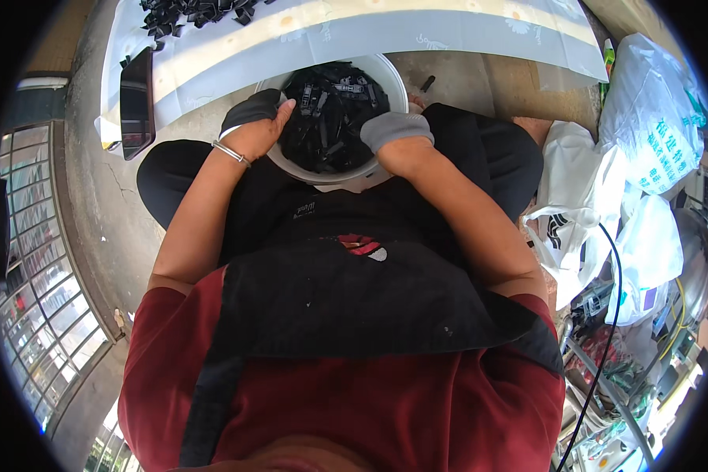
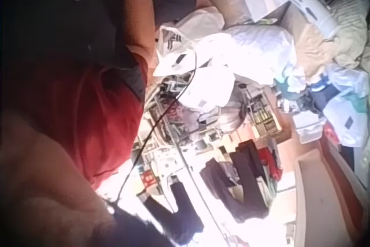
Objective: Inspecting and sorting black plastic components into a bucket at a production workbench.
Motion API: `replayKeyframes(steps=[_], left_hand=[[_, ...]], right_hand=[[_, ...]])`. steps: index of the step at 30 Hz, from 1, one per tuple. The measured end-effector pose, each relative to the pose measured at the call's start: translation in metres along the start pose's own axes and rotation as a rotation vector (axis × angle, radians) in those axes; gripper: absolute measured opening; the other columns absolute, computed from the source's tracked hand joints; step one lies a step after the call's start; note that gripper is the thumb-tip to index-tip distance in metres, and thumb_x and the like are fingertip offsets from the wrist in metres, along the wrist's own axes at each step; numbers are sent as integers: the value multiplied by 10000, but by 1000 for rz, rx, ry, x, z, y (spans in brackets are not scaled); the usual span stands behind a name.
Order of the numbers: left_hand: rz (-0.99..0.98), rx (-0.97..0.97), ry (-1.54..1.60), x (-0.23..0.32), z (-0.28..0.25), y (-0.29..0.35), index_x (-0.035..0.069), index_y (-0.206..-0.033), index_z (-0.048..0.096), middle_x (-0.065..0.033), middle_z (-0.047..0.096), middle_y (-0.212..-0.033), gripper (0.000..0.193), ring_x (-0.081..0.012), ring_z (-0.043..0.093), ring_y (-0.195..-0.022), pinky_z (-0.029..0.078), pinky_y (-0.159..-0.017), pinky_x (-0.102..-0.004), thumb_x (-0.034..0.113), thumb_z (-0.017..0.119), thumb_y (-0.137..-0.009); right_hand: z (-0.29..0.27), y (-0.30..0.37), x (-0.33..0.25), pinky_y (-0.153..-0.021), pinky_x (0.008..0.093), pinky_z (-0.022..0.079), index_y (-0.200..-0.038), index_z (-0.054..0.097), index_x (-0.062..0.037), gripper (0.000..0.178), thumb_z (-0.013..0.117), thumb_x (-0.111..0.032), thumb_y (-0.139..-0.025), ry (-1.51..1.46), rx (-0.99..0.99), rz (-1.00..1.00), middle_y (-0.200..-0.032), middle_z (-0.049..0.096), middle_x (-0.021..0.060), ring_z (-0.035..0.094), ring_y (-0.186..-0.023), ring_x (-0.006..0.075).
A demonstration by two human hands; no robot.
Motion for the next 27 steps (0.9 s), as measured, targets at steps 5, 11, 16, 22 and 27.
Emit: replayKeyframes(steps=[5, 11, 16, 22, 27], left_hand=[[17, 51, 52, -2, 5, -4, 43, -858, 586, -171, 605, -800, 322, -334, 580, -753, 459, -682, -418, 344, 475, -835], [107, 6, 94, 10, 10, 0, 58, -889, 582, -171, 600, -798, 247, -343, 576, -723, 461, -650, -413, 287, 528, -814], [124, -22, 131, 9, 12, 4, 57, -861, 580, -172, 594, -782, 233, -343, 574, -718, 460, -642, -418, 280, 540, -805], [135, -32, 133, 11, 19, 2, 60, -857, 578, -163, 599, -787, 231, -340, 574, -730, 459, -656, -414, 282, 544, -802], [91, -27, 203, 1, 29, 2, 56, -943, 579, -156, 614, -827, 303, -317, 591, -751, 469, -670, -376, 331, 508, -840]], right_hand=[[25, -30, -24, -664, 411, 487, -845, 646, -41, 195, 496, -102, -736, 38, -62, 22, -866, 634, 141, 617, -848, 288], [56, -68, -13, -680, 389, 487, -885, 662, -70, 239, 459, -142, -780, -64, -22, 100, -914, 637, 135, 618, -869, 289], [69, -85, -14, -681, 378, 488, -896, 664, -82, 256, 444, -170, -801, -97, -87, 172, -922, 642, 116, 620, -877, 278], [73, -90, -20, -685, 389, 487, -926, 661, -96, 262, 442, -179, -808, -49, -130, 147, -952, 638, 109, 617, -893, 276], [48, -69, 4, -699, 392, 479, -877, 635, -47, 193, 501, -139, -775, -139, -74, 248, -935, 622, 143, 604, -873, 298]])
Point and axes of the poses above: each hand's wrist, its own y-axis away from the middle knuckle, its own z-axis out of the palm, x = y × z, the point moved 6 cm from there along -y, towards the middle knuckle
